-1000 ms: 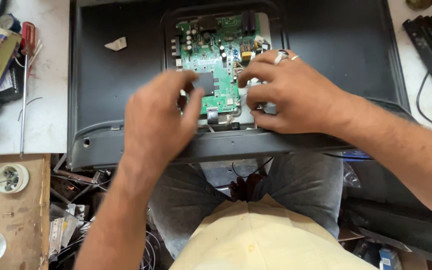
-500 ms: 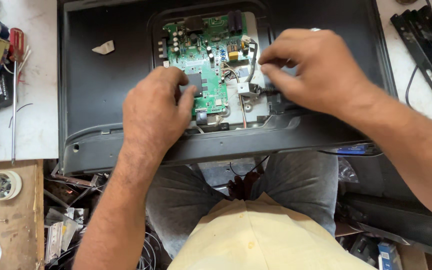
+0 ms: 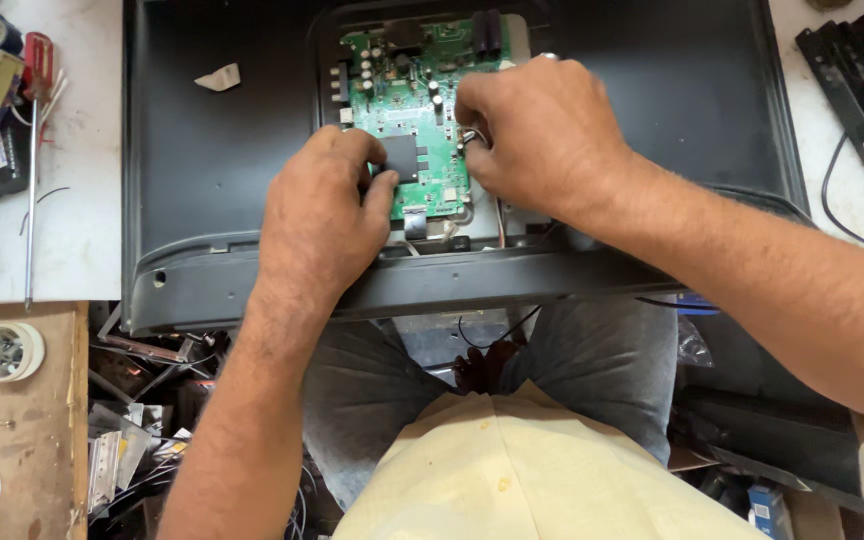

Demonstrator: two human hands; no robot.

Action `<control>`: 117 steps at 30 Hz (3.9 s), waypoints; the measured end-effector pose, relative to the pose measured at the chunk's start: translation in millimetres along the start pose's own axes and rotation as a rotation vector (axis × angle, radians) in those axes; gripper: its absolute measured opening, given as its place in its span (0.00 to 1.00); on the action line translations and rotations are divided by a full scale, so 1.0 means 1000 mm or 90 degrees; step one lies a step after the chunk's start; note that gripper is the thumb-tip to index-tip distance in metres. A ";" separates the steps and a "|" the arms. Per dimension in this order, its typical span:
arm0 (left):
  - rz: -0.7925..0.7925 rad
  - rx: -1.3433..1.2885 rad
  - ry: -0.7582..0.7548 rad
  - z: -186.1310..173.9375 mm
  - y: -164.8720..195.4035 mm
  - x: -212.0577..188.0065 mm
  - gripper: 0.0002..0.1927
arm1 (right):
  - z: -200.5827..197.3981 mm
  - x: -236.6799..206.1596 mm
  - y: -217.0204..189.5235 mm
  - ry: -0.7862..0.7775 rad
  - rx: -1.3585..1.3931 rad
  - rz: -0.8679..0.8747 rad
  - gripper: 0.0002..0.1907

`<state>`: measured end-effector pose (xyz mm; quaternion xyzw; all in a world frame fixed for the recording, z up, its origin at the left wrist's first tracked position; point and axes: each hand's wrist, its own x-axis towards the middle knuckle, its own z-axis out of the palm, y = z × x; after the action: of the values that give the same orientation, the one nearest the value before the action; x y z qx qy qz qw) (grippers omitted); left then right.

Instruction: The person uses a cordless drill to remove screws from the back cover of a television resting across their lap, then pulls the cover off the main board. They disconnect a cable from the board, lift out the speaker assembly, and handle and reposition the speakers and internal wiring by hand.

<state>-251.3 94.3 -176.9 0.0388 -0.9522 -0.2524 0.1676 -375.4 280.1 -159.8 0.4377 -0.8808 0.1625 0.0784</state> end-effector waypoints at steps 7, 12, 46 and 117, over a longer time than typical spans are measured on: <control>0.040 -0.028 -0.011 -0.003 -0.013 -0.002 0.07 | 0.002 0.006 -0.002 0.052 -0.065 -0.124 0.04; 0.001 -0.003 -0.054 -0.006 -0.014 0.001 0.08 | 0.001 0.005 0.002 0.072 -0.042 -0.229 0.05; -0.039 0.120 0.036 -0.024 -0.029 0.009 0.23 | -0.060 -0.040 -0.013 0.024 0.153 -0.029 0.07; 0.232 0.334 0.094 -0.080 -0.010 -0.088 0.50 | -0.035 -0.210 0.041 0.258 -0.304 0.077 0.51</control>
<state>-141.0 62.5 -142.6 -0.0722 -0.9614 0.0389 0.2625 -281.6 472.3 -195.4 0.3123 -0.8849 0.0392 0.3433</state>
